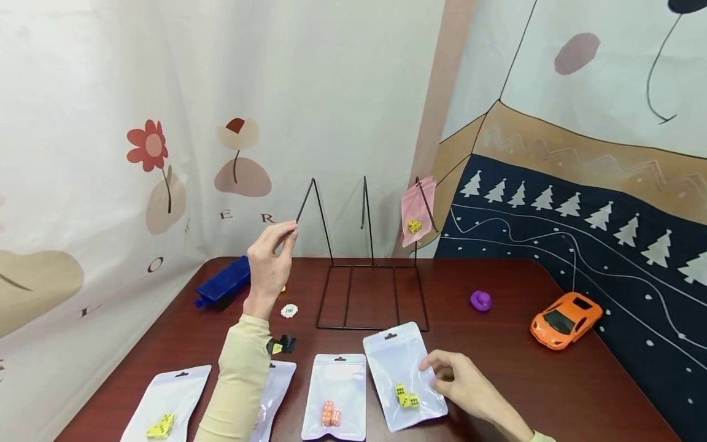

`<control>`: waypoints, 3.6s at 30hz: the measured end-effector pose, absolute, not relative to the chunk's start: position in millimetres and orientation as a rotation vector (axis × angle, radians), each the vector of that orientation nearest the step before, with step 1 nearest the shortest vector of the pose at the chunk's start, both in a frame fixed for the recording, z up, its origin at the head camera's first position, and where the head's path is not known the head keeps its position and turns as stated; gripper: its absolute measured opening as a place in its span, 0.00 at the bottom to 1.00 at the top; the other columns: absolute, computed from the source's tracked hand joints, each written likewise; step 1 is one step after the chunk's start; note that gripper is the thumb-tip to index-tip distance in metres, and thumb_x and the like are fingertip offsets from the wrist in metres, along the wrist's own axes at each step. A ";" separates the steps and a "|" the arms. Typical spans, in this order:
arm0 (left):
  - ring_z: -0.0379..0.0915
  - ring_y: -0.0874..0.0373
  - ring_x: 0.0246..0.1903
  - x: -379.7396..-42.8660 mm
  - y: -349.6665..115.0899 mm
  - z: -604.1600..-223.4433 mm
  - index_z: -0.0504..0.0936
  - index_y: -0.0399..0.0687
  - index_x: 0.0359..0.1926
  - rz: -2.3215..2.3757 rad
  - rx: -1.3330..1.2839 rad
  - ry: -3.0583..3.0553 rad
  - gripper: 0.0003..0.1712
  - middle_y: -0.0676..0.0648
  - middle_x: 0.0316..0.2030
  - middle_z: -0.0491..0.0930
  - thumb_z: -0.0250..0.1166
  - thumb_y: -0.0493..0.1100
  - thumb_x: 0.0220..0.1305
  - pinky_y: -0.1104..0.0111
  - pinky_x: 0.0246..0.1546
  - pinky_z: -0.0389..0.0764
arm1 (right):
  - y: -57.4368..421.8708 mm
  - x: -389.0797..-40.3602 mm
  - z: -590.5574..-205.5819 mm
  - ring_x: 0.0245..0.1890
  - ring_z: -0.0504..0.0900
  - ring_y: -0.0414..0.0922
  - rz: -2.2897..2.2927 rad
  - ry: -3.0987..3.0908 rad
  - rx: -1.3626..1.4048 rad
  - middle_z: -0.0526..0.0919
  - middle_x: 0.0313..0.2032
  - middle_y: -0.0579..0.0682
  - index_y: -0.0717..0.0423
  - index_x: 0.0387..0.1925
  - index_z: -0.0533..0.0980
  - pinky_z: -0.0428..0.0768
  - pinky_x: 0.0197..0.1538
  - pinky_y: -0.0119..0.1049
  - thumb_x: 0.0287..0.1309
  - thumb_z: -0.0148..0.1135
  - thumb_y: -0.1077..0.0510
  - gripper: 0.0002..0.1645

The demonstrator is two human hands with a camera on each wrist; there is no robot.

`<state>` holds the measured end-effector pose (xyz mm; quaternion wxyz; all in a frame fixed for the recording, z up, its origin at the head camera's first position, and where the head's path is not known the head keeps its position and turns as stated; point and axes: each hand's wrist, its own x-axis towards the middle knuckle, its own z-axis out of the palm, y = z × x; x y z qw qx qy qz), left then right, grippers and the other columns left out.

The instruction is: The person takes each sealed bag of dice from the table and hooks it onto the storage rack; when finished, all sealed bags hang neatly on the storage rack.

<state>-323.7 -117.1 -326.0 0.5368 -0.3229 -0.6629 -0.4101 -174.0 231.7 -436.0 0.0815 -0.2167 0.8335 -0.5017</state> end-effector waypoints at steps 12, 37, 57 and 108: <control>0.80 0.52 0.42 -325.5 -122.0 -317.3 0.84 0.34 0.42 -1.021 -0.755 -1.532 0.09 0.42 0.42 0.82 0.65 0.29 0.59 0.69 0.44 0.79 | 207.7 -182.1 -428.7 0.29 0.80 0.41 -1.776 2.731 -0.809 0.81 0.34 0.49 0.56 0.44 0.76 0.78 0.30 0.30 0.54 0.63 0.73 0.17; 0.79 0.41 0.37 -322.8 -102.3 -319.1 0.81 0.25 0.36 -1.062 -0.778 -1.470 0.10 0.31 0.37 0.80 0.65 0.19 0.51 0.69 0.45 0.80 | 168.4 -214.4 -357.5 0.33 0.81 0.45 -2.037 2.813 -0.805 0.83 0.35 0.56 0.63 0.44 0.77 0.80 0.33 0.28 0.54 0.62 0.75 0.15; 0.80 0.52 0.41 -324.5 -107.3 -325.2 0.83 0.31 0.40 -1.063 -0.794 -1.526 0.07 0.38 0.42 0.82 0.64 0.29 0.60 0.68 0.44 0.80 | 147.0 -224.4 -319.2 0.32 0.79 0.54 -1.988 2.822 -0.801 0.81 0.33 0.63 0.71 0.44 0.75 0.78 0.36 0.27 0.53 0.60 0.77 0.15; 0.82 0.54 0.33 -316.4 -112.5 -320.3 0.84 0.32 0.39 -0.999 -0.857 -1.526 0.07 0.41 0.43 0.83 0.64 0.28 0.59 0.68 0.33 0.83 | 154.0 -305.0 -321.1 0.29 0.77 0.43 -2.071 2.805 -0.721 0.81 0.35 0.67 0.71 0.45 0.75 0.72 0.30 0.24 0.52 0.60 0.76 0.16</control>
